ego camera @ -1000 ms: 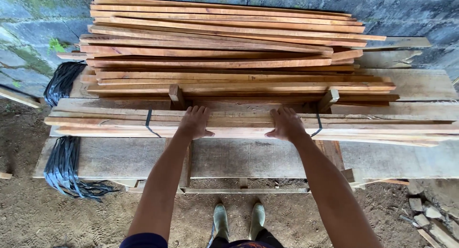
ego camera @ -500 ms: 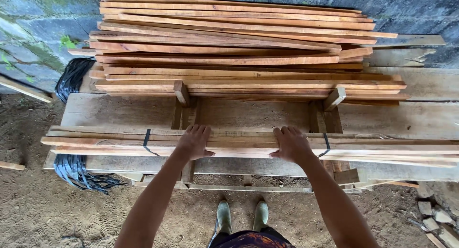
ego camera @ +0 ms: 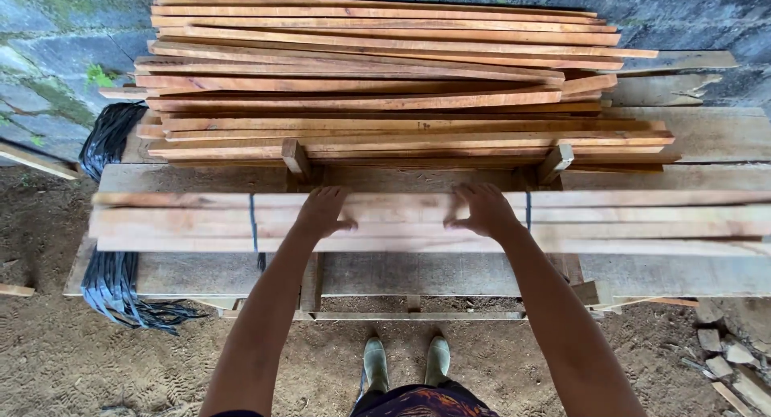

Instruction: Tying bundles of thin wood strips together with wire ties using a small twisting tool.

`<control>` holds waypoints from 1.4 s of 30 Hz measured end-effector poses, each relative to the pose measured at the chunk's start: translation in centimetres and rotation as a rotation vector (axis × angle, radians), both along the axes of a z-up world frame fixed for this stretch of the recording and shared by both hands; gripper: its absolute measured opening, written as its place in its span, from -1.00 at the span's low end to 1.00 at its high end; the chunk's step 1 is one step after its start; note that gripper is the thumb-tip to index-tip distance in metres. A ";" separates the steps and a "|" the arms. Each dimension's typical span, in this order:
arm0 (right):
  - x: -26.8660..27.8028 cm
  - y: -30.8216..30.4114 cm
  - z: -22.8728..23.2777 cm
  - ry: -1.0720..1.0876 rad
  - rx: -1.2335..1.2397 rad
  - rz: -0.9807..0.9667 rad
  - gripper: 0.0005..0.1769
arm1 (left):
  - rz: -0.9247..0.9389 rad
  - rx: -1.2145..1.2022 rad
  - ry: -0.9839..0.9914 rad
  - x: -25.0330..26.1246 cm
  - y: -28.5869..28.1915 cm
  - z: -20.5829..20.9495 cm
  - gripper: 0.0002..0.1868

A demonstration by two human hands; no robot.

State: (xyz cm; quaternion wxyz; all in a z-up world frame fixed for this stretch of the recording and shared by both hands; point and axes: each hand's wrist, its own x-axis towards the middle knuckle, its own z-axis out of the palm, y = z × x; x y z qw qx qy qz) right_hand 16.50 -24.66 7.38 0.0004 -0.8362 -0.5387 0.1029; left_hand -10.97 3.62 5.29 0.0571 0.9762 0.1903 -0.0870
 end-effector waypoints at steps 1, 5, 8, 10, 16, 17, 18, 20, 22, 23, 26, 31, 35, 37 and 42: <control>-0.2 -0.5 -2.5 0.001 -0.001 0.002 0.03 | 0.002 -0.001 0.001 -0.5 -0.5 -1.8 -0.11; -1.2 -2.7 -8.4 -0.184 0.100 -0.075 -0.16 | 0.185 0.018 -0.065 -1.5 -2.6 -6.4 -0.32; -0.6 -2.0 -8.6 -0.216 0.132 -0.084 -0.16 | 0.244 -0.028 -0.109 -0.8 -1.7 -7.2 -0.31; -0.9 -2.7 -9.9 -0.220 0.151 -0.072 -0.16 | 0.259 -0.041 -0.091 -1.3 -2.4 -7.5 -0.30; -0.5 -2.0 -11.9 -0.302 0.294 -0.102 -0.13 | 0.290 0.015 -0.114 -0.3 -2.6 -9.1 -0.24; -0.7 -1.7 -11.9 -0.262 0.265 -0.137 -0.13 | 0.309 0.020 -0.135 0.1 -3.0 -9.0 -0.22; -0.9 -1.4 -12.0 -0.221 0.235 -0.171 -0.13 | 0.328 0.024 -0.157 0.5 -3.5 -9.0 -0.20; -2.9 0.6 -10.3 -0.139 0.209 -0.202 -0.07 | 0.318 0.023 -0.171 2.3 -5.4 -8.3 -0.18; -5.6 2.5 -8.0 -0.054 0.182 -0.236 -0.01 | 0.305 0.021 -0.182 4.0 -7.6 -8.0 -0.15; -7.2 3.5 -6.6 -0.032 0.133 -0.160 -0.06 | 0.235 0.000 -0.207 4.9 -8.8 -7.9 -0.18; -9.0 5.2 -7.1 -0.028 0.078 -0.075 -0.10 | 0.142 0.007 -0.348 6.5 -9.8 -9.7 -0.18; -6.1 4.8 -7.3 -0.034 0.203 0.008 -0.19 | 0.100 0.036 -0.265 6.6 -4.6 -7.7 -0.42; -2.3 5.1 -7.2 -0.098 0.260 -0.029 -0.28 | 0.150 0.012 -0.154 7.8 1.9 -10.9 -0.50; -0.4 5.7 -8.1 -0.039 0.304 -0.123 -0.22 | 0.271 -0.046 -0.061 7.6 3.0 -9.0 -0.45; 0.8 8.1 -5.4 0.135 -0.161 -0.278 0.02 | 0.278 -0.157 0.231 8.1 4.6 -3.5 0.01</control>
